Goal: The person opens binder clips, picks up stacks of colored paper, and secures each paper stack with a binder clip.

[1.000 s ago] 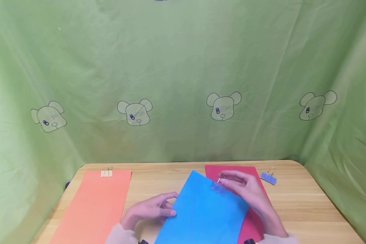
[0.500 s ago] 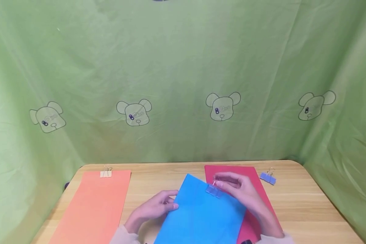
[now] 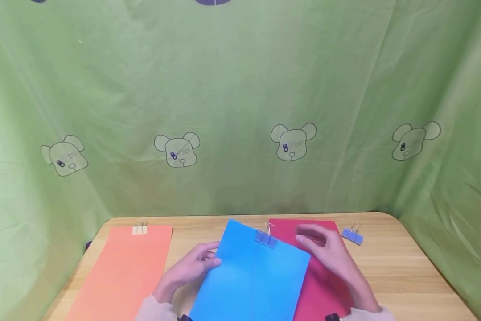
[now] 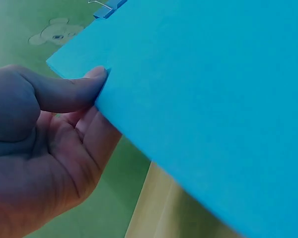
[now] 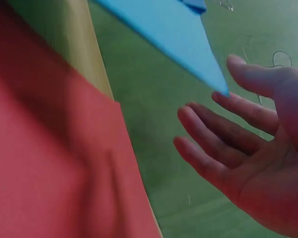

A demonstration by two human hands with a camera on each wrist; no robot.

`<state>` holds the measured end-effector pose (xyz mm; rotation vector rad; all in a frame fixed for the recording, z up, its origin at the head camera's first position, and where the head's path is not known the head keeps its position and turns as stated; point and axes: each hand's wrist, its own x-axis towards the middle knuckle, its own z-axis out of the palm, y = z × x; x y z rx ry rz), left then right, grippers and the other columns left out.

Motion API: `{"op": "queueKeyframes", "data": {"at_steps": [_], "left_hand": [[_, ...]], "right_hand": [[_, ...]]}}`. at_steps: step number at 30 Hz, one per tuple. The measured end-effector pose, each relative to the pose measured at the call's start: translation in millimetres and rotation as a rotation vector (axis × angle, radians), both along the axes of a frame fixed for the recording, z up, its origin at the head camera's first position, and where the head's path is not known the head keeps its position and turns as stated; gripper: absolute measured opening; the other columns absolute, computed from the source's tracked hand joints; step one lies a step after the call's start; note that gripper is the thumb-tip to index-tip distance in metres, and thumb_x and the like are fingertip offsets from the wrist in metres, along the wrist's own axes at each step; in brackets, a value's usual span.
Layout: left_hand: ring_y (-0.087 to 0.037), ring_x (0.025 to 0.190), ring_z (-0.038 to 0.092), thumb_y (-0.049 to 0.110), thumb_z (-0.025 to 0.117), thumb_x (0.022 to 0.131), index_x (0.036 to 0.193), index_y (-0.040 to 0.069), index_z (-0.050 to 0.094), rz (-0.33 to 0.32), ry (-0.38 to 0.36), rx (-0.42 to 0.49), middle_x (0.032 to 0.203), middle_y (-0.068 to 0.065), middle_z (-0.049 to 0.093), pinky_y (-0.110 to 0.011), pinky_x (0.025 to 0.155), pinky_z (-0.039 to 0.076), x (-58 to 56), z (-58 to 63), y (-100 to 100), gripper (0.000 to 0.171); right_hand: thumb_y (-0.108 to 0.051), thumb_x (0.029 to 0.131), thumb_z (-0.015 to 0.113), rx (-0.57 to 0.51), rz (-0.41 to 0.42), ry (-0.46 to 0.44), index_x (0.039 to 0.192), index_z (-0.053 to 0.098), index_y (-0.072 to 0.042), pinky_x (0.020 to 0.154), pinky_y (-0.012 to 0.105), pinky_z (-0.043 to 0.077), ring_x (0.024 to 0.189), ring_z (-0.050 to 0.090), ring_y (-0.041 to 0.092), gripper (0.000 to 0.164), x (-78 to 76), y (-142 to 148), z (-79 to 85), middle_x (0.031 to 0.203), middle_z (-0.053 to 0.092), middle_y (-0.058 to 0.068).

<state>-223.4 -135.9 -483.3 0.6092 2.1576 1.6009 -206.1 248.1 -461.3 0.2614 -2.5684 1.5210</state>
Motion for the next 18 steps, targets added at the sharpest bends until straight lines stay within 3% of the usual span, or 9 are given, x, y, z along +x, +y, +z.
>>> {"op": "queueKeyframes", "data": {"at_steps": [3, 10, 18], "left_hand": [[-0.026, 0.109, 0.066, 0.012, 0.06, 0.104, 0.153, -0.009, 0.036, 0.035, -0.008, 0.019, 0.122, -0.017, 0.068, -0.034, 0.091, 0.054, -3.1, 2.1, -7.5, 0.058], [-0.028, 0.106, 0.067, 0.012, 0.059, 0.104, 0.154, -0.011, 0.031, 0.139, -0.038, 0.04, 0.119, -0.018, 0.067, -0.037, 0.087, 0.055, -5.6, 6.2, -28.0, 0.062], [-0.026, 0.104, 0.062, 0.009, 0.059, 0.103, 0.154, -0.01, 0.031, 0.257, -0.015, -0.013, 0.117, -0.02, 0.063, -0.036, 0.085, 0.053, -9.4, 4.7, -48.6, 0.061]], "right_hand": [[-0.031, 0.096, 0.074, 0.075, -0.027, 0.056, 0.132, 0.067, -0.01, 0.092, 0.026, 0.055, 0.112, 0.069, 0.023, 0.042, -4.0, 9.4, -3.8, 0.123, 0.072, 0.007], [-0.019, 0.097, 0.074, 0.215, -0.152, 0.215, 0.134, 0.063, -0.001, 0.091, 0.051, 0.055, 0.112, 0.068, 0.039, 0.043, -12.2, 40.6, -15.1, 0.124, 0.069, 0.021], [-0.028, 0.097, 0.074, 0.277, -0.258, 0.18, 0.145, 0.054, -0.003, 0.095, 0.062, 0.049, 0.115, 0.062, 0.053, 0.057, -16.0, 73.1, -23.8, 0.135, 0.058, 0.033]]}}
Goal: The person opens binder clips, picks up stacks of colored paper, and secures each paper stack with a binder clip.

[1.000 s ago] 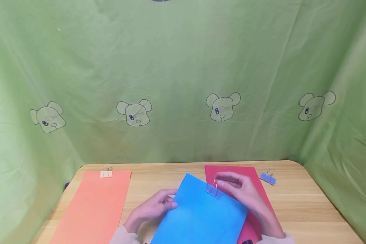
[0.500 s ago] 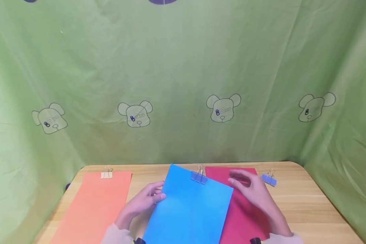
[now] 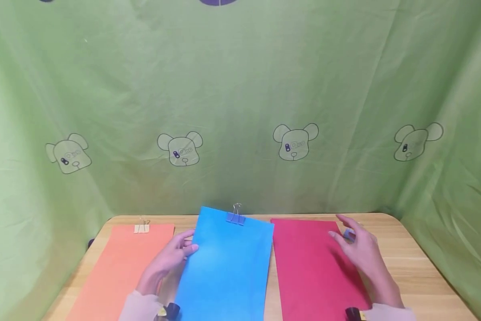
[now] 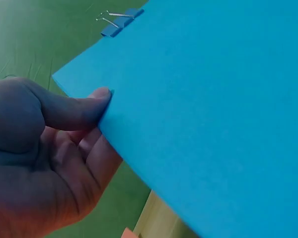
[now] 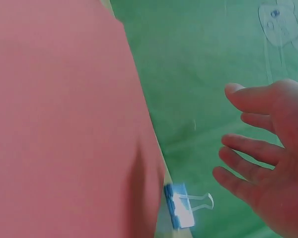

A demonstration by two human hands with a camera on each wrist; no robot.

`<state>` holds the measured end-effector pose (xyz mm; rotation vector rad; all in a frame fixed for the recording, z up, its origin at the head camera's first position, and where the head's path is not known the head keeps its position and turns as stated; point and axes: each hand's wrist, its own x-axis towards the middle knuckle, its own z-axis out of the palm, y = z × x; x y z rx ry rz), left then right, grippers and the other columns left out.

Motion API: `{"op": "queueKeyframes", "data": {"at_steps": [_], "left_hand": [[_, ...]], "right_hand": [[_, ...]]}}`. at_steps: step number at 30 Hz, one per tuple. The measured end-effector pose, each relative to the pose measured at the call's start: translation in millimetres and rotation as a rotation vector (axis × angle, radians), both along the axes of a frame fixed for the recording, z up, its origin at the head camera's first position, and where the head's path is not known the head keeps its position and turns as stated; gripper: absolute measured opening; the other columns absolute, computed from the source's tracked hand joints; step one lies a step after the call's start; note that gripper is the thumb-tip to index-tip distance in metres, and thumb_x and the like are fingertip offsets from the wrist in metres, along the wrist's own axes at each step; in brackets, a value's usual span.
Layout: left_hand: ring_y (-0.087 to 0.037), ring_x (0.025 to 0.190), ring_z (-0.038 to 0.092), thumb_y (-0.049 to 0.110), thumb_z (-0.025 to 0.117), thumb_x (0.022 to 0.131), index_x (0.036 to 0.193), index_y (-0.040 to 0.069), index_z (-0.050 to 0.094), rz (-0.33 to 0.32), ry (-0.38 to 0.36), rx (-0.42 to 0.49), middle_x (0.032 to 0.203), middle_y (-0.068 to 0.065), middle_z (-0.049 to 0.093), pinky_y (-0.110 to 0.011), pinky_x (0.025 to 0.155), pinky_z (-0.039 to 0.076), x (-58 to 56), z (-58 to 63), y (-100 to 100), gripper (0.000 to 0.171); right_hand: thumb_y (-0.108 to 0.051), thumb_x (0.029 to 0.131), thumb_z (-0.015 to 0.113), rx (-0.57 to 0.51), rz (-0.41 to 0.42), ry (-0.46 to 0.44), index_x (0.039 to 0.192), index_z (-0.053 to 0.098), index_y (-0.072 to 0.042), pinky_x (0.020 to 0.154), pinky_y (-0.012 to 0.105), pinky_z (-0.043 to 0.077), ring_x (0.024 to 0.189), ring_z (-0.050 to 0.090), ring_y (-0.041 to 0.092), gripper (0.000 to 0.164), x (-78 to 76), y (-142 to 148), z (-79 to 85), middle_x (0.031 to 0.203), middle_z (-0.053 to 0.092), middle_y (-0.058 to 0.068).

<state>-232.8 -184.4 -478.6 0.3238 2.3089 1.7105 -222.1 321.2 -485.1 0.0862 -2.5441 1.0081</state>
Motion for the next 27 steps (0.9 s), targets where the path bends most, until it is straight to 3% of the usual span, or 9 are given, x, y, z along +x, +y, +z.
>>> {"op": "queueKeyframes", "data": {"at_steps": [7, 15, 20, 27], "left_hand": [[-0.035, 0.109, 0.067, 0.007, 0.057, 0.103, 0.155, -0.007, 0.031, 0.091, -0.058, 0.015, 0.123, -0.023, 0.066, -0.054, 0.094, 0.053, -4.2, -2.7, -7.5, 0.059], [-0.03, 0.091, 0.073, 0.002, 0.051, 0.105, 0.152, -0.009, 0.035, 0.03, -0.066, 0.12, 0.108, -0.023, 0.071, -0.042, 0.08, 0.06, -13.9, -19.1, -15.7, 0.051], [-0.031, 0.091, 0.073, 0.001, 0.048, 0.105, 0.149, -0.012, 0.034, 0.014, -0.115, 0.188, 0.107, -0.022, 0.071, -0.043, 0.079, 0.061, -15.7, -28.7, -17.6, 0.048], [-0.032, 0.092, 0.073, 0.001, 0.049, 0.104, 0.149, -0.011, 0.035, 0.08, -0.123, 0.135, 0.111, -0.024, 0.071, -0.043, 0.08, 0.061, -11.3, -29.3, -18.5, 0.048]], "right_hand": [[-0.032, 0.097, 0.073, 0.034, -0.066, -0.024, 0.148, 0.051, -0.003, 0.089, 0.07, 0.046, 0.115, 0.056, 0.059, 0.061, -3.5, 31.8, -6.8, 0.143, 0.05, 0.035], [-0.03, 0.101, 0.067, 0.034, -0.062, -0.051, 0.159, 0.03, -0.001, 0.101, 0.078, 0.029, 0.13, 0.037, 0.064, 0.074, -10.2, 46.5, -16.8, 0.148, 0.042, 0.037], [-0.033, 0.103, 0.064, 0.021, -0.062, -0.096, 0.161, 0.024, -0.002, 0.105, 0.078, 0.025, 0.134, 0.032, 0.064, 0.077, -13.4, 53.0, -22.8, 0.151, 0.035, 0.04], [-0.025, 0.102, 0.064, 0.048, -0.062, -0.178, 0.157, 0.026, 0.006, 0.104, 0.079, 0.026, 0.133, 0.03, 0.066, 0.073, -14.4, 58.4, -22.9, 0.15, 0.032, 0.043]]}}
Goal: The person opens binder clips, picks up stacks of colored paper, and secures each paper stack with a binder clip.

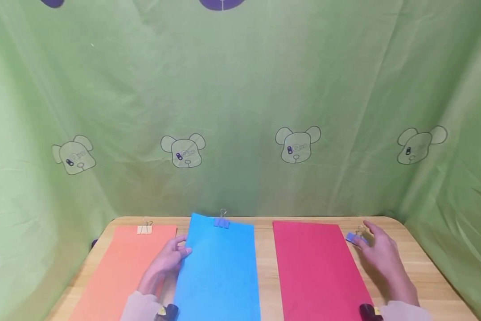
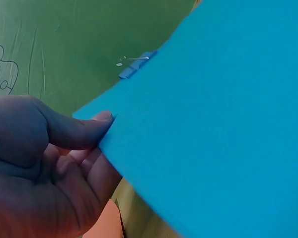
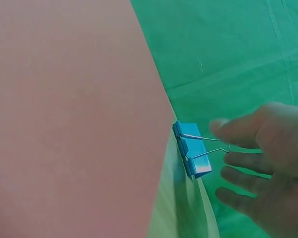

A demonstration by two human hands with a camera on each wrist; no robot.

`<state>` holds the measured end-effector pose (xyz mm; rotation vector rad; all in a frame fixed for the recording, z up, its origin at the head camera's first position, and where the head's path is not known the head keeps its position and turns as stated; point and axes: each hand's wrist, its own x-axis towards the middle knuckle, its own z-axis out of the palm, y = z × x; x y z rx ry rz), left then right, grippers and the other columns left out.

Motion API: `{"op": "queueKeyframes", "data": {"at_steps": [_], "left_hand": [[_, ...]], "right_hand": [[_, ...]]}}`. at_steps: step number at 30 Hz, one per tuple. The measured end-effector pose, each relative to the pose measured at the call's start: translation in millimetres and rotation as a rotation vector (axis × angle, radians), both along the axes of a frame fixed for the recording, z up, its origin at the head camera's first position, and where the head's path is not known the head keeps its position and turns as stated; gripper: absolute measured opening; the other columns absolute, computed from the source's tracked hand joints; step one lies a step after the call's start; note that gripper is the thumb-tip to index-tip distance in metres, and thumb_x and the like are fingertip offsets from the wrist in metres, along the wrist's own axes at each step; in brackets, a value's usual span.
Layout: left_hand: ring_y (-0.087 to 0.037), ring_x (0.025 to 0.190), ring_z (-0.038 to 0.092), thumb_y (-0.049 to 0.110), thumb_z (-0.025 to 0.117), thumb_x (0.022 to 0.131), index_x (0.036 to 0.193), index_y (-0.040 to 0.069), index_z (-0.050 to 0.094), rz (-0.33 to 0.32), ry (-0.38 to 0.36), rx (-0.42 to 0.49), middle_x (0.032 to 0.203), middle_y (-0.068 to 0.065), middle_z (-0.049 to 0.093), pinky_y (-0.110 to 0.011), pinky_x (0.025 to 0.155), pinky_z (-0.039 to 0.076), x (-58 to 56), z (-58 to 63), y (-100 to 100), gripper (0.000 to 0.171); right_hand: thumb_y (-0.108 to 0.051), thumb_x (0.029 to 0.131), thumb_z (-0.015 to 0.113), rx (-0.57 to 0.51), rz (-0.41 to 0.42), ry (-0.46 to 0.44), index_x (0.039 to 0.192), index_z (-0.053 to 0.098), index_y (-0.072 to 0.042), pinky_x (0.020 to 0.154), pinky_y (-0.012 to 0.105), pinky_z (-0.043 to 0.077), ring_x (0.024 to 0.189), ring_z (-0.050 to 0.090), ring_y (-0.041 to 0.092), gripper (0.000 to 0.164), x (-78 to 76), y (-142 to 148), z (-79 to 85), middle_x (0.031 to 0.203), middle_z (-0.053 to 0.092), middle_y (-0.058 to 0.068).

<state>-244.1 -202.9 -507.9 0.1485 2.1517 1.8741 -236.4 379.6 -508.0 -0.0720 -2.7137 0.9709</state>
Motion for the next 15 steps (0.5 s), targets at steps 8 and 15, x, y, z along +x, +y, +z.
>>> {"op": "queueKeyframes", "data": {"at_steps": [8, 15], "left_hand": [[-0.028, 0.087, 0.072, 0.001, 0.051, 0.103, 0.143, -0.01, 0.042, 0.079, -0.027, -0.057, 0.102, -0.017, 0.07, -0.042, 0.077, 0.06, 1.7, 1.0, 2.5, 0.042], [-0.037, 0.094, 0.071, 0.001, 0.053, 0.102, 0.147, -0.01, 0.038, 0.137, -0.051, -0.053, 0.108, -0.023, 0.068, -0.05, 0.08, 0.06, -0.3, -0.9, 3.4, 0.048]], "right_hand": [[-0.001, 0.089, 0.071, 0.096, 0.015, 0.053, 0.143, 0.043, 0.014, 0.097, 0.075, 0.036, 0.119, 0.048, 0.063, 0.062, -8.7, 6.0, -7.5, 0.132, 0.053, 0.04], [0.004, 0.086, 0.073, 0.114, -0.01, 0.103, 0.134, 0.053, 0.012, 0.089, 0.07, 0.044, 0.101, 0.062, 0.053, 0.052, -12.4, 4.3, -11.0, 0.111, 0.066, 0.033]]}}
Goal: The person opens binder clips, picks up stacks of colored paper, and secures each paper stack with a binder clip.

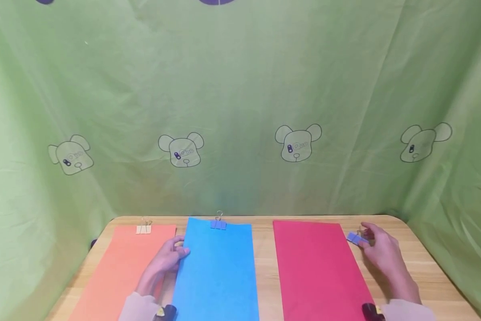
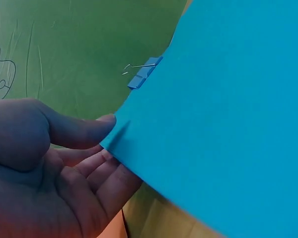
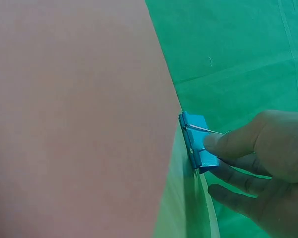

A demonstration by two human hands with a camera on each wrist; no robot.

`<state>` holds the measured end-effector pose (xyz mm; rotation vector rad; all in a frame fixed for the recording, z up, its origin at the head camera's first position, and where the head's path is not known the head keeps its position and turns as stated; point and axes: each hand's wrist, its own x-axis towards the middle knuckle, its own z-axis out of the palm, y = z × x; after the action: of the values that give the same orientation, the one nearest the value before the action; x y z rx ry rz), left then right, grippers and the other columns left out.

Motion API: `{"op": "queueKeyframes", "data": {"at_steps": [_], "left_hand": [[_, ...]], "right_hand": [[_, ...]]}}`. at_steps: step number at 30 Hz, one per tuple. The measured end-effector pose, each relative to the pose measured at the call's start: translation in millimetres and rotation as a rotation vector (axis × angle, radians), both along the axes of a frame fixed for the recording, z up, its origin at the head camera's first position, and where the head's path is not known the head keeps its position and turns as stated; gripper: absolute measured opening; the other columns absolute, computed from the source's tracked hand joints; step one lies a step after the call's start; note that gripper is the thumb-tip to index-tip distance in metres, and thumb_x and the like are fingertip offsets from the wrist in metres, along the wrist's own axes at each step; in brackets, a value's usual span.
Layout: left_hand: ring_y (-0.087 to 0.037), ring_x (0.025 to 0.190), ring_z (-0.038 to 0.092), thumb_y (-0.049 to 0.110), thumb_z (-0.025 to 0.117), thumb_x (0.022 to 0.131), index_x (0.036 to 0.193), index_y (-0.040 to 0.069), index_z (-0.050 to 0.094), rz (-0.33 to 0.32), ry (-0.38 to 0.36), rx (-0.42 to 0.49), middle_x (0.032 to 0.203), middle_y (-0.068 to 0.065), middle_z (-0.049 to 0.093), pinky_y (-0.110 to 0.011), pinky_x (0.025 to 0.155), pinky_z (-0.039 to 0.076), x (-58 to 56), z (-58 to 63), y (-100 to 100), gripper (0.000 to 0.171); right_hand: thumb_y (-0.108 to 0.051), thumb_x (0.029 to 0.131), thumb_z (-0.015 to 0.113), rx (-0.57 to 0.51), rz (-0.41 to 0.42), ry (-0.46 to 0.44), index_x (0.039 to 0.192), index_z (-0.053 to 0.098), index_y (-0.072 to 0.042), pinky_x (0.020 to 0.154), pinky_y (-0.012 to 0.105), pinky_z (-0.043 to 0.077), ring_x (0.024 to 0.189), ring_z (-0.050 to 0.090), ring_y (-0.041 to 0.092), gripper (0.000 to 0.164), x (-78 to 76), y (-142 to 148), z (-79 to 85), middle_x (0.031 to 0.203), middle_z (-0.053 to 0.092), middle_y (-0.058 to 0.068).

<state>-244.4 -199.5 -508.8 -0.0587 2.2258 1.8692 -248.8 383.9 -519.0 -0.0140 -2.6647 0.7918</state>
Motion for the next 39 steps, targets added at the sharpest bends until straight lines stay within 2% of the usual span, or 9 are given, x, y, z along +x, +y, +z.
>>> {"op": "queueKeyframes", "data": {"at_steps": [7, 11, 13, 15, 24, 30, 34, 37, 39], "left_hand": [[-0.023, 0.081, 0.063, 0.006, 0.057, 0.102, 0.152, -0.009, 0.035, 0.031, 0.051, -0.097, 0.118, -0.024, 0.063, -0.04, 0.071, 0.058, 1.4, 10.1, 2.3, 0.057], [-0.041, 0.105, 0.063, 0.007, 0.057, 0.103, 0.151, -0.01, 0.037, 0.025, 0.125, -0.213, 0.132, -0.031, 0.055, -0.051, 0.09, 0.056, 3.8, 19.4, 7.5, 0.055], [-0.051, 0.125, 0.053, 0.008, 0.056, 0.104, 0.151, -0.01, 0.037, 0.016, 0.152, -0.266, 0.14, -0.034, 0.05, -0.058, 0.102, 0.048, 5.1, 22.6, 11.0, 0.055], [-0.055, 0.133, 0.046, 0.009, 0.056, 0.104, 0.152, -0.01, 0.036, 0.005, 0.162, -0.301, 0.145, -0.036, 0.046, -0.062, 0.107, 0.041, 6.2, 24.6, 14.5, 0.055], [-0.055, 0.142, 0.032, 0.012, 0.061, 0.102, 0.15, -0.013, 0.037, -0.075, 0.239, -0.524, 0.152, -0.037, 0.037, -0.064, 0.116, 0.026, 10.9, 25.8, 30.8, 0.059], [-0.053, 0.141, 0.036, 0.012, 0.063, 0.101, 0.147, -0.01, 0.043, -0.104, 0.297, -0.561, 0.151, -0.034, 0.04, -0.064, 0.115, 0.03, 13.7, 26.1, 56.1, 0.056], [-0.048, 0.14, 0.04, 0.014, 0.065, 0.1, 0.145, -0.007, 0.049, -0.178, 0.361, -0.549, 0.148, -0.028, 0.048, -0.062, 0.114, 0.034, 8.1, 24.4, 84.8, 0.052], [-0.044, 0.14, 0.043, 0.016, 0.063, 0.102, 0.146, -0.005, 0.049, -0.259, 0.397, -0.524, 0.148, -0.024, 0.051, -0.06, 0.113, 0.036, 0.3, 25.1, 107.6, 0.051], [-0.043, 0.138, 0.046, 0.016, 0.063, 0.102, 0.147, -0.004, 0.048, -0.301, 0.399, -0.49, 0.148, -0.022, 0.052, -0.059, 0.112, 0.038, -5.4, 26.3, 122.0, 0.051]], "right_hand": [[0.003, 0.087, 0.073, -0.001, -0.012, 0.066, 0.122, 0.062, 0.011, 0.082, 0.062, 0.05, 0.088, 0.067, 0.044, 0.037, 3.0, -2.3, -0.1, 0.096, 0.07, 0.025], [0.0, 0.09, 0.072, -0.01, -0.021, 0.07, 0.117, 0.065, 0.01, 0.08, 0.062, 0.051, 0.09, 0.067, 0.045, 0.03, 3.7, -1.5, 0.7, 0.097, 0.07, 0.025], [-0.001, 0.091, 0.072, -0.018, -0.026, 0.074, 0.114, 0.067, 0.008, 0.08, 0.062, 0.051, 0.091, 0.067, 0.046, 0.026, 4.2, -0.8, 1.8, 0.099, 0.07, 0.026], [-0.001, 0.091, 0.072, -0.026, -0.028, 0.077, 0.111, 0.068, 0.007, 0.081, 0.062, 0.051, 0.092, 0.067, 0.047, 0.022, 5.3, -0.1, 2.7, 0.1, 0.07, 0.027], [-0.007, 0.096, 0.071, -0.125, -0.008, -0.041, 0.101, 0.069, 0.003, 0.088, 0.062, 0.052, 0.105, 0.066, 0.053, 0.011, 11.5, 3.9, 11.7, 0.109, 0.07, 0.029], [-0.006, 0.097, 0.068, -0.159, 0.055, -0.132, 0.099, 0.067, 0.003, 0.087, 0.055, 0.056, 0.111, 0.062, 0.056, 0.009, 18.1, 9.8, 21.9, 0.115, 0.066, 0.032], [-0.009, 0.095, 0.072, -0.132, 0.082, -0.145, 0.096, 0.069, -0.001, 0.082, 0.037, 0.059, 0.105, 0.068, 0.048, 0.009, 23.6, 14.5, 28.1, 0.111, 0.069, 0.027], [-0.017, 0.095, 0.074, -0.136, 0.095, -0.171, 0.095, 0.07, -0.003, 0.077, 0.019, 0.051, 0.107, 0.067, 0.045, 0.015, 27.6, 15.7, 34.9, 0.117, 0.069, 0.027], [-0.022, 0.095, 0.075, -0.16, 0.103, -0.193, 0.095, 0.07, -0.003, 0.075, 0.012, 0.047, 0.11, 0.066, 0.045, 0.02, 30.0, 15.3, 39.6, 0.124, 0.066, 0.029]]}}
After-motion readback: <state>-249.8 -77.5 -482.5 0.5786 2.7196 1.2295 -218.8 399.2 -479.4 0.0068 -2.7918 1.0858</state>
